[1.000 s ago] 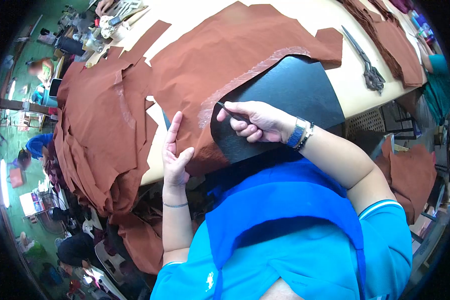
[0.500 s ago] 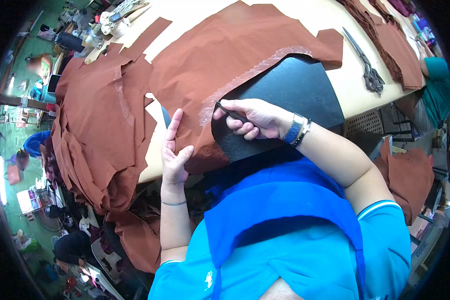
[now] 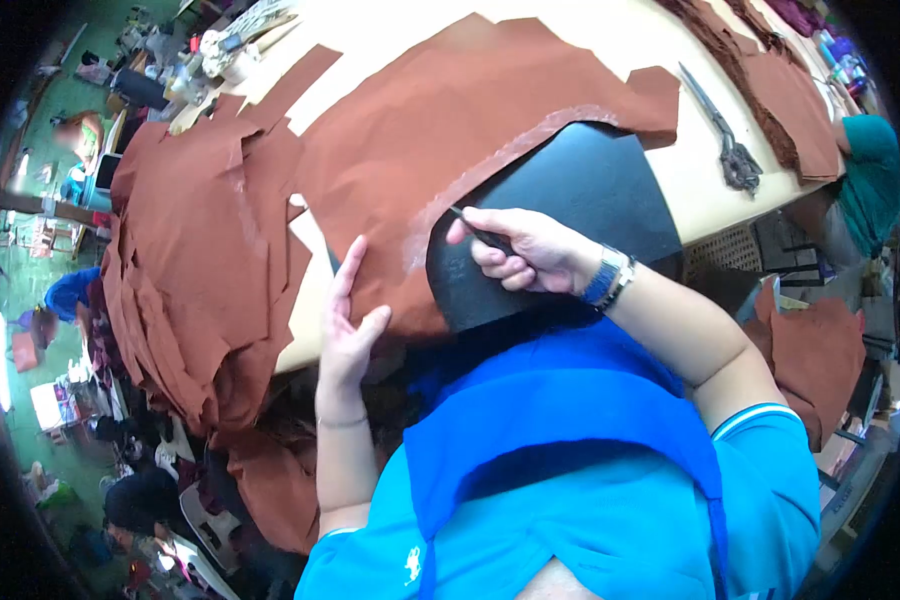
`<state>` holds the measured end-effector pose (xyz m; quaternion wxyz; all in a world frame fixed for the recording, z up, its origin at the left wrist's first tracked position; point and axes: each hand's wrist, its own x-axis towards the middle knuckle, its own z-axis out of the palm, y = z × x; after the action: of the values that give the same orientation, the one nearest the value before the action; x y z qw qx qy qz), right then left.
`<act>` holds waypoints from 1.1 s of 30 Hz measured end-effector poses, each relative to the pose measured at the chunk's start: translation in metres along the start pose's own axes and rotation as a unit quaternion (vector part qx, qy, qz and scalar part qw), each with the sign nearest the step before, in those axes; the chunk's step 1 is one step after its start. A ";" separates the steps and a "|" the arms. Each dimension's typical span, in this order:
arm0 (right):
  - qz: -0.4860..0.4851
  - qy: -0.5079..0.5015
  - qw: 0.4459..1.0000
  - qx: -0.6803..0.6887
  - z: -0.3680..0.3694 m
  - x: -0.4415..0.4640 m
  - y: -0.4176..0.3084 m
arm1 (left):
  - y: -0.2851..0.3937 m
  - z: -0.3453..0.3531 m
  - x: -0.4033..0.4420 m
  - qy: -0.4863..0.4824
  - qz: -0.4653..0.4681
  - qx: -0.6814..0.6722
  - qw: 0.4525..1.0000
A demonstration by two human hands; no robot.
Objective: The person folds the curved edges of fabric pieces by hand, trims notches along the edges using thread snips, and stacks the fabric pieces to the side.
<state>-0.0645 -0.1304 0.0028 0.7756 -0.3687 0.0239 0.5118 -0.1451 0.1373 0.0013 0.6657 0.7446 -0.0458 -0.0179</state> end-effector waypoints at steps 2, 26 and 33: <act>-0.047 0.046 0.998 0.015 -0.012 -0.023 -0.010 | 0.006 -0.014 0.002 0.034 0.060 0.191 0.979; -0.138 0.140 0.965 0.174 -0.085 -0.050 -0.056 | -0.008 0.125 0.169 -0.033 0.206 0.243 0.947; -0.147 0.170 0.961 0.160 -0.081 -0.045 -0.062 | -0.003 0.124 0.168 -0.037 0.217 0.258 0.941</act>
<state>-0.0085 -0.2264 -0.0035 0.8755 -0.3209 0.1823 0.3119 0.0113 -0.0003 -0.0100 0.4362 0.8619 -0.2333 0.1120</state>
